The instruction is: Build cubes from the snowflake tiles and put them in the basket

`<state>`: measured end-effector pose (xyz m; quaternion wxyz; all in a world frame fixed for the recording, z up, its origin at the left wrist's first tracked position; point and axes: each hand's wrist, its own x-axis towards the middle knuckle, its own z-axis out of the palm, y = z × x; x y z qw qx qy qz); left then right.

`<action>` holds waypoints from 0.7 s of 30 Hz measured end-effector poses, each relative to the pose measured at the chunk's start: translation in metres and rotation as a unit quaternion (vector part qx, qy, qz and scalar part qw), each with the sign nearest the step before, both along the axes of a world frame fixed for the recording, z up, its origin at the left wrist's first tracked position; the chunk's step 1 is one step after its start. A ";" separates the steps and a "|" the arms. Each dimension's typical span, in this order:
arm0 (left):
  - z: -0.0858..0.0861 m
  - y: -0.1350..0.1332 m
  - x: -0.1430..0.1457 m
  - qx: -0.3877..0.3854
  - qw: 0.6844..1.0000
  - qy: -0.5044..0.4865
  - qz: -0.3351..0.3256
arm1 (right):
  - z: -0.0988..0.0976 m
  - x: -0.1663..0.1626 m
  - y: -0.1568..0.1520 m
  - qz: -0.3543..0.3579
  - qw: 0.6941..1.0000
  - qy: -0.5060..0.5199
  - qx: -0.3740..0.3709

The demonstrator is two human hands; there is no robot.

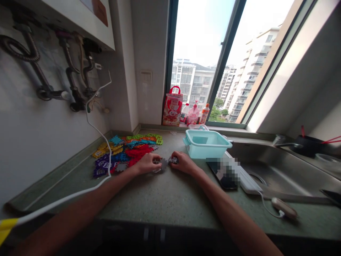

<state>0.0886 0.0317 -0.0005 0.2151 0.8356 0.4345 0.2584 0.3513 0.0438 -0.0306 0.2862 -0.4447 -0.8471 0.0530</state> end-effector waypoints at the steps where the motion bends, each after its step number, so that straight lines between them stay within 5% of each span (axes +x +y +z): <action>1: -0.004 0.000 0.001 0.010 1.000 -0.001 -0.002 | -0.001 0.001 0.001 0.000 1.000 0.004 -0.001; 8: -0.012 -0.010 -0.002 0.094 0.995 0.032 -0.016 | 0.000 0.008 0.001 0.021 1.000 0.011 -0.014; 14: 0.004 -0.011 -0.007 0.188 0.980 0.045 -0.040 | 0.020 0.002 -0.021 0.102 0.993 -0.038 0.040; 21: 0.025 -0.018 -0.041 0.147 0.961 0.134 -0.193 | 0.029 -0.012 -0.034 0.135 0.987 -0.072 0.057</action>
